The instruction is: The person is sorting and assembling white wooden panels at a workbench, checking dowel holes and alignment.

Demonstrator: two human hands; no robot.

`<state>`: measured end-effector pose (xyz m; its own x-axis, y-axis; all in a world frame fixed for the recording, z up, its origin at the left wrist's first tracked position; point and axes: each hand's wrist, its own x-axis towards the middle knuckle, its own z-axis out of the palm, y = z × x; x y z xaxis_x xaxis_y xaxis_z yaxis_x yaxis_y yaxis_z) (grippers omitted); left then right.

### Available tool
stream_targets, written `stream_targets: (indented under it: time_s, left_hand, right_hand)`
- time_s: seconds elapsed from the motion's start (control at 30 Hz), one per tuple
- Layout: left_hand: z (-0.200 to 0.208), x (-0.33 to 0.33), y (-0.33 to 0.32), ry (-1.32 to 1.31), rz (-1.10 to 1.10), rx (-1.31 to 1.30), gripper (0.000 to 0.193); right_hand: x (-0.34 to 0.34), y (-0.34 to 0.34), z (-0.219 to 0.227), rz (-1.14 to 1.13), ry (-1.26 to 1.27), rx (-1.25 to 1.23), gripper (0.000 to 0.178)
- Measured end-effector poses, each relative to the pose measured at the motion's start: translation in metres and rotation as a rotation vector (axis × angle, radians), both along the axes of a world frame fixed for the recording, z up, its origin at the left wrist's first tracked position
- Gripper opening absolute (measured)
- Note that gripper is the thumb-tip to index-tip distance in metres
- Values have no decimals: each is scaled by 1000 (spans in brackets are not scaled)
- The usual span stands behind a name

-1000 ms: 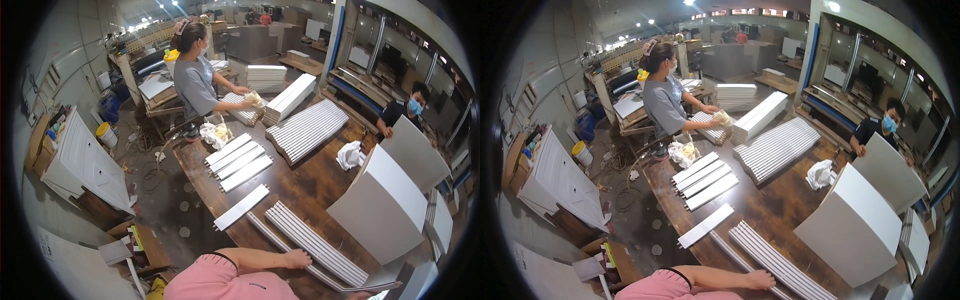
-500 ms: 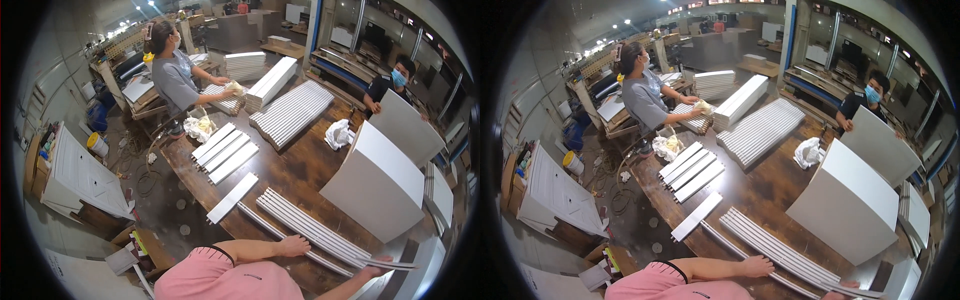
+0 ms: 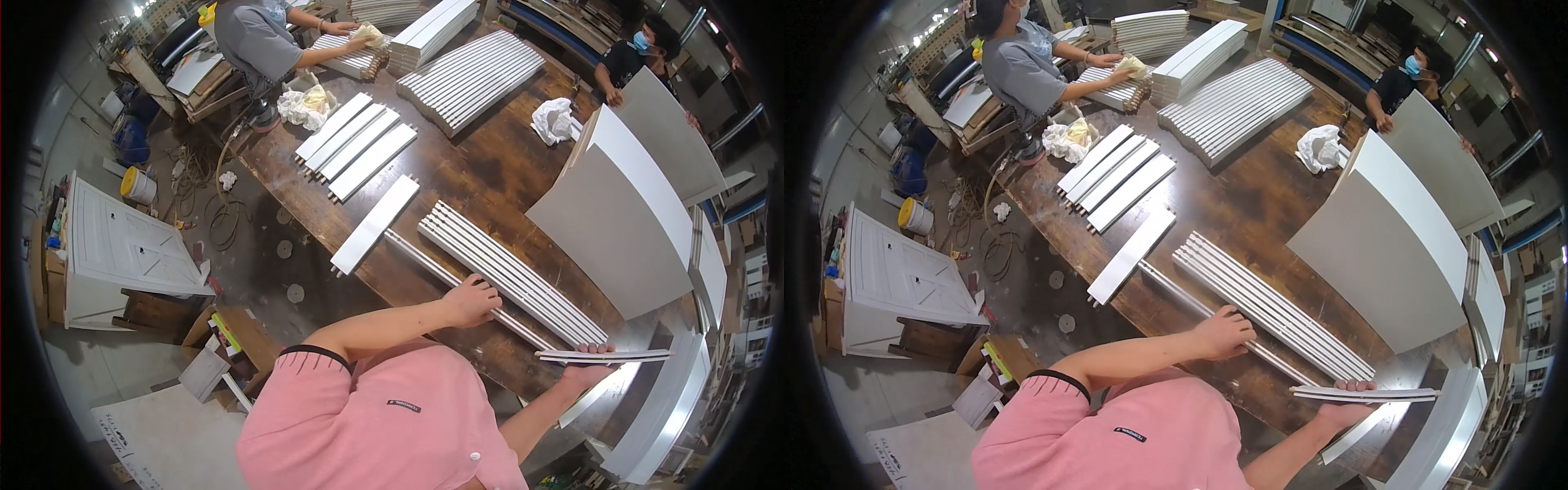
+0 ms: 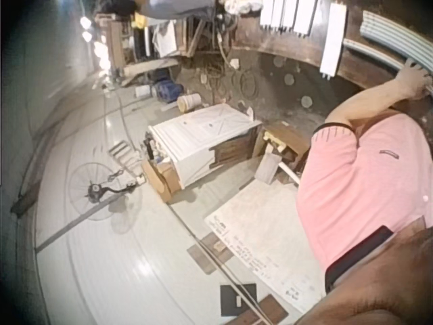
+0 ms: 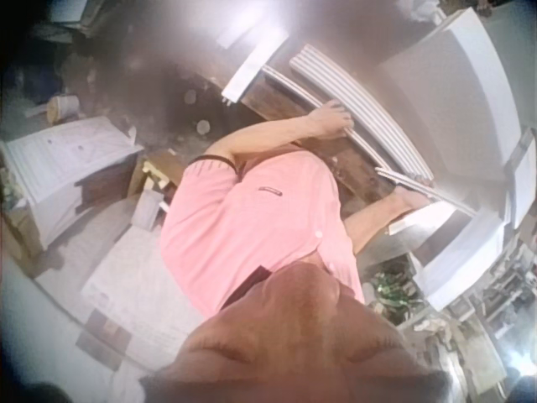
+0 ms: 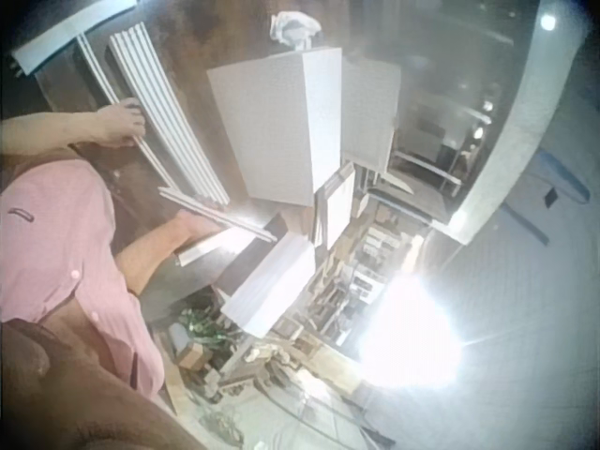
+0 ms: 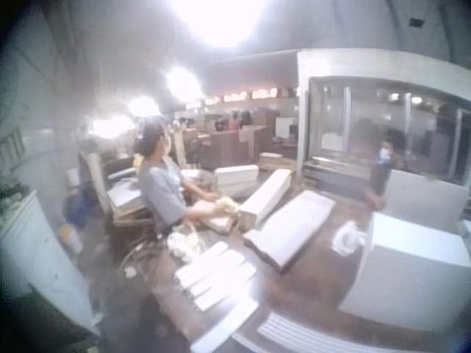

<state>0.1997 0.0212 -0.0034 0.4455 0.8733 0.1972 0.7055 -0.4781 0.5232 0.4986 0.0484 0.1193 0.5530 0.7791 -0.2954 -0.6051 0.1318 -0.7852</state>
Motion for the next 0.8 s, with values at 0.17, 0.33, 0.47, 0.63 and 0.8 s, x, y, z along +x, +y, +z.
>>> stream_targets:
  time_s: [0.17, 0.33, 0.47, 0.63, 0.8]
  left_hand:
    - [78, -14, -32, -375, 94, -205, 41]
    - [119, -26, -44, -535, -19, -513, 62]
    - [114, -52, -59, -876, 48, -881, 66]
    - [107, -102, -71, -782, 385, -569, 61]
    - [68, -153, -61, -535, 450, -164, 60]
  right_hand:
    - [-43, -5, 1, 83, 116, 62, 30]
    - [-117, 4, -5, 686, 497, 576, 50]
    - [-187, -1, 53, 480, 170, 264, 79]
    - [-186, 31, 58, 590, 130, 295, 66]
    - [-202, 46, 52, 368, -63, 367, 65]
